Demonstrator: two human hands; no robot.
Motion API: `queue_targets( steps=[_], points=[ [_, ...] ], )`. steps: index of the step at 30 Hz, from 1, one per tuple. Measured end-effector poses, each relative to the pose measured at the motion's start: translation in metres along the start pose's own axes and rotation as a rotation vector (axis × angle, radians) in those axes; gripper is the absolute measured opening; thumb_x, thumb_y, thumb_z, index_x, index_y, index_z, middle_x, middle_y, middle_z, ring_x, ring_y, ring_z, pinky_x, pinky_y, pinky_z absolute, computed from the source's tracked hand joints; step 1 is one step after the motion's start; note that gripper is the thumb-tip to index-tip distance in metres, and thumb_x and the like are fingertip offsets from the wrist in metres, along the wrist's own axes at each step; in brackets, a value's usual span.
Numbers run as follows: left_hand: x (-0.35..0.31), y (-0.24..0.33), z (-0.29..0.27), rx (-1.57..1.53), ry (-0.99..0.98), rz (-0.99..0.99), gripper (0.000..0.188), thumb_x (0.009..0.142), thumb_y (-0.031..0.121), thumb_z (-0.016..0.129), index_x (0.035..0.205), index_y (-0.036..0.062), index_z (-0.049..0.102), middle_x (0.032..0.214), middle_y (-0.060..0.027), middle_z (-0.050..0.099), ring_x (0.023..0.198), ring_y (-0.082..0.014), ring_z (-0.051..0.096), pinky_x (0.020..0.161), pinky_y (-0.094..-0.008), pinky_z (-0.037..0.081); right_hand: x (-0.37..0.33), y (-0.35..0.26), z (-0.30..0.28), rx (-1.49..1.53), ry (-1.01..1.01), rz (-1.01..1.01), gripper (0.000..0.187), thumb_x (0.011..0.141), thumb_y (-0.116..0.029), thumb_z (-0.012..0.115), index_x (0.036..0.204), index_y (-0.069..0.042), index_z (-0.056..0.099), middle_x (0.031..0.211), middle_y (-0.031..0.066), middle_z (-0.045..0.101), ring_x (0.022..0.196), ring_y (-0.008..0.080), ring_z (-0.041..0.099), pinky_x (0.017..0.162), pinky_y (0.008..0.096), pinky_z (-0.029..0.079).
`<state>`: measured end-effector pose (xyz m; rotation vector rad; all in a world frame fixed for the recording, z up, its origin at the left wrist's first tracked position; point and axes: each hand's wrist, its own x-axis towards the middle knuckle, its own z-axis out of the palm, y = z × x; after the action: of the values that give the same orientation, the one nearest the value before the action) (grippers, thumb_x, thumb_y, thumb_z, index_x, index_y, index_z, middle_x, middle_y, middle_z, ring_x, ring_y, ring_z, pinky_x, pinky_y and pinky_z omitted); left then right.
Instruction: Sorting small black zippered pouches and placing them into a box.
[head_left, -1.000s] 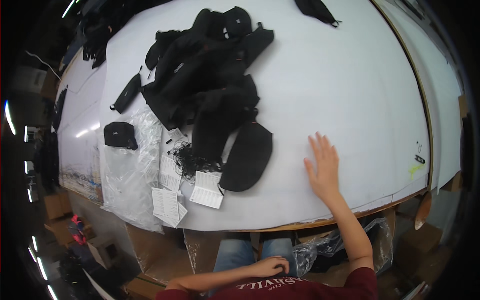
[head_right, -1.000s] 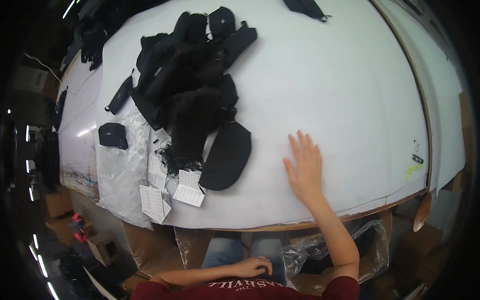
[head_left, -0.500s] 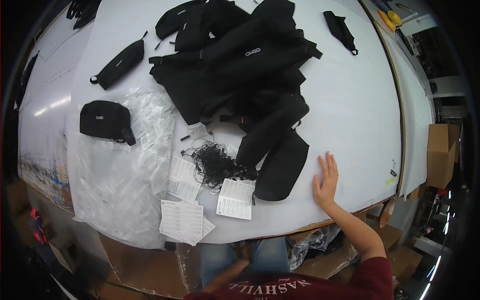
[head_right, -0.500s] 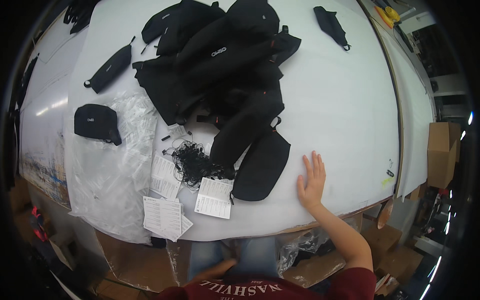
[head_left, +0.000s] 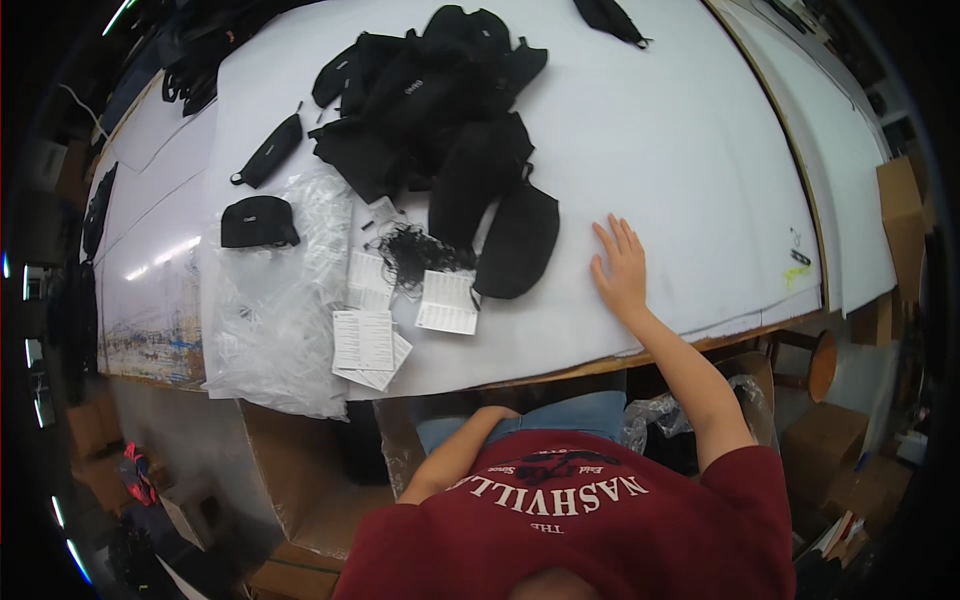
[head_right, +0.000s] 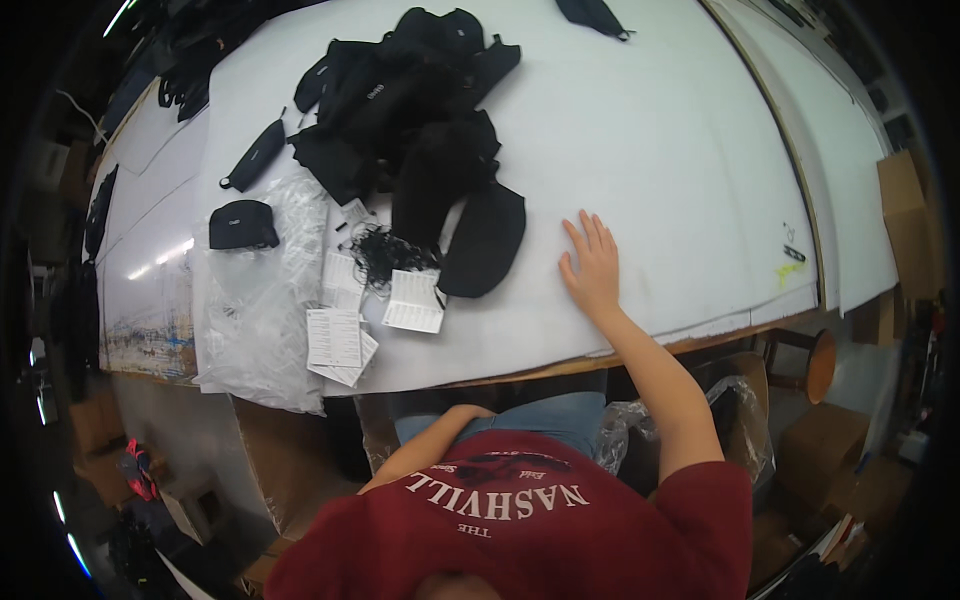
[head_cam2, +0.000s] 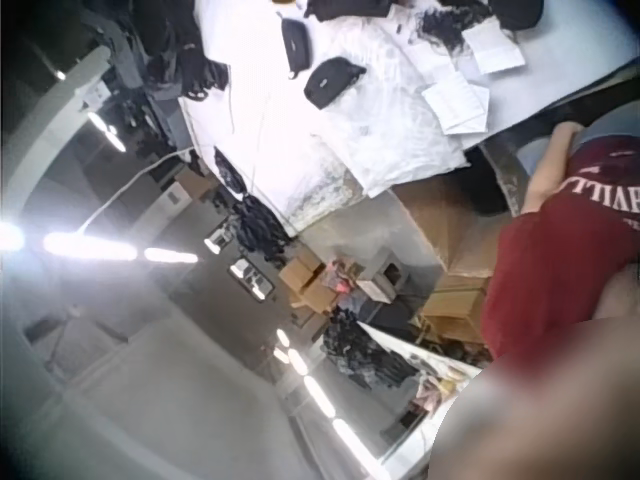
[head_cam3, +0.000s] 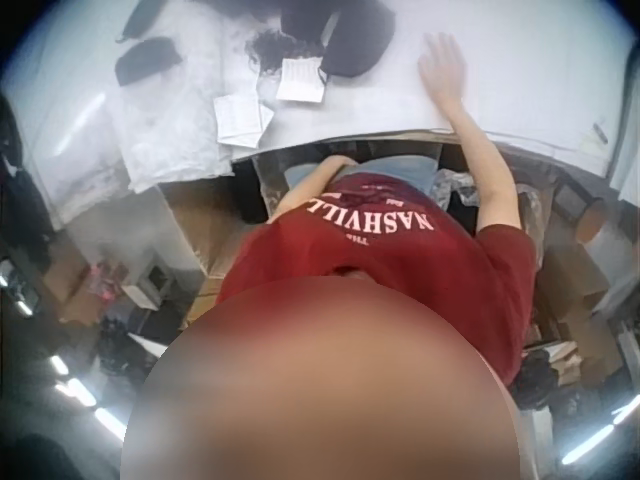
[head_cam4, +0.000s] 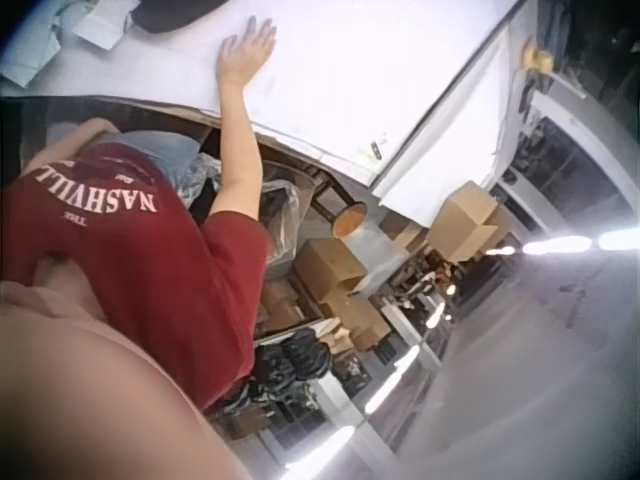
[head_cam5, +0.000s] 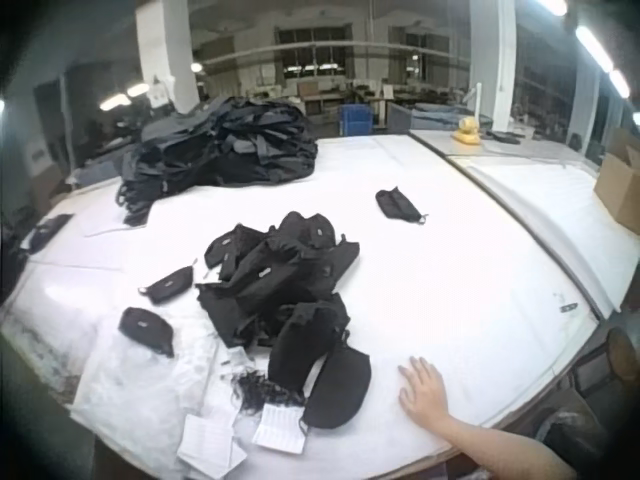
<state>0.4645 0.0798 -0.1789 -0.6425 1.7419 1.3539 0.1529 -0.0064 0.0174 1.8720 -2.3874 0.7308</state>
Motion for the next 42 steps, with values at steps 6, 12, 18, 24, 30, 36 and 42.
queue_targets(
  steps=[6,12,18,24,30,36,42],
  points=[
    [-0.039,-0.017,0.016,0.028,0.063,0.006,0.061,0.089,0.053,0.047,0.109,-0.0016,0.065,0.11,-0.0261,0.062,0.1,-0.0383,0.061,0.091,-0.0422,0.045,-0.011,0.0,0.012,0.053,0.138,-0.009,0.038,0.082,-0.012,0.055,0.119,-0.011,0.06,0.134,0.0134,0.05,0.128,0.0311,0.041,0.107,0.0447,0.03],
    [-0.046,-0.017,0.011,0.084,0.301,-0.032,0.068,0.086,0.06,0.047,0.1,-0.003,0.068,0.103,-0.0295,0.063,0.098,-0.0422,0.061,0.088,-0.0441,0.046,-0.078,-0.021,-0.033,0.45,0.498,0.204,0.019,0.074,-0.001,0.058,0.087,-0.01,0.068,0.097,0.0066,0.067,0.102,0.0259,0.058,0.09,0.0379,0.042],
    [-0.04,-0.006,-0.006,0.097,0.273,-0.062,0.045,0.09,0.035,0.047,0.113,-0.0014,0.061,0.103,-0.0283,0.064,0.11,-0.036,0.057,0.095,-0.039,0.041,-0.275,0.028,-0.086,0.098,0.836,0.631,0.009,0.074,-0.001,0.059,0.073,-0.01,0.059,0.08,0.0039,0.062,0.085,0.0252,0.058,0.075,0.0358,0.041],
    [-0.02,-0.011,-0.011,0.23,0.344,-0.034,0.054,0.088,0.041,0.049,0.094,-0.0105,0.062,0.087,-0.0329,0.063,0.092,-0.0413,0.063,0.083,-0.0427,0.047,-0.523,0.139,0.0,0.064,0.744,1.679,0.028,0.074,-0.018,0.066,0.1,-0.009,0.06,0.097,0.0065,0.063,0.096,0.0252,0.06,0.086,0.037,0.046],
    [-0.022,-0.015,-0.013,0.397,0.157,-0.239,0.063,0.092,0.048,0.039,0.097,-0.0112,0.06,0.087,-0.0353,0.061,0.091,-0.0455,0.061,0.082,-0.045,0.045,-0.609,0.224,0.047,1.541,0.959,2.024,0.113,0.065,-0.066,0.073,0.147,-0.008,0.02,0.152,0.017,0.021,0.141,0.0298,0.017,0.112,0.0474,0.016],
    [-0.054,-0.045,-0.029,0.646,0.074,-0.267,0.05,0.094,0.036,0.042,0.113,-0.0084,0.057,0.111,-0.032,0.059,0.109,-0.0368,0.057,0.092,-0.037,0.043,-0.547,0.305,0.063,-0.209,0.653,1.628,0.099,0.053,-0.03,0.088,0.137,-0.014,0.038,0.138,0.0121,0.038,0.133,0.031,0.033,0.108,0.0504,0.027],
    [-0.066,-0.014,-0.018,0.577,0.109,-0.258,0.048,0.093,0.033,0.042,0.114,-0.0078,0.057,0.112,-0.0307,0.059,0.109,-0.0357,0.058,0.092,-0.0365,0.043,-0.522,0.408,-0.036,-0.399,-0.156,1.357,0.133,0.043,-0.03,0.091,0.147,-0.044,0.011,0.156,0.0139,-0.001,0.137,0.0489,0.016,0.1,0.0748,0.019]
  ],
)
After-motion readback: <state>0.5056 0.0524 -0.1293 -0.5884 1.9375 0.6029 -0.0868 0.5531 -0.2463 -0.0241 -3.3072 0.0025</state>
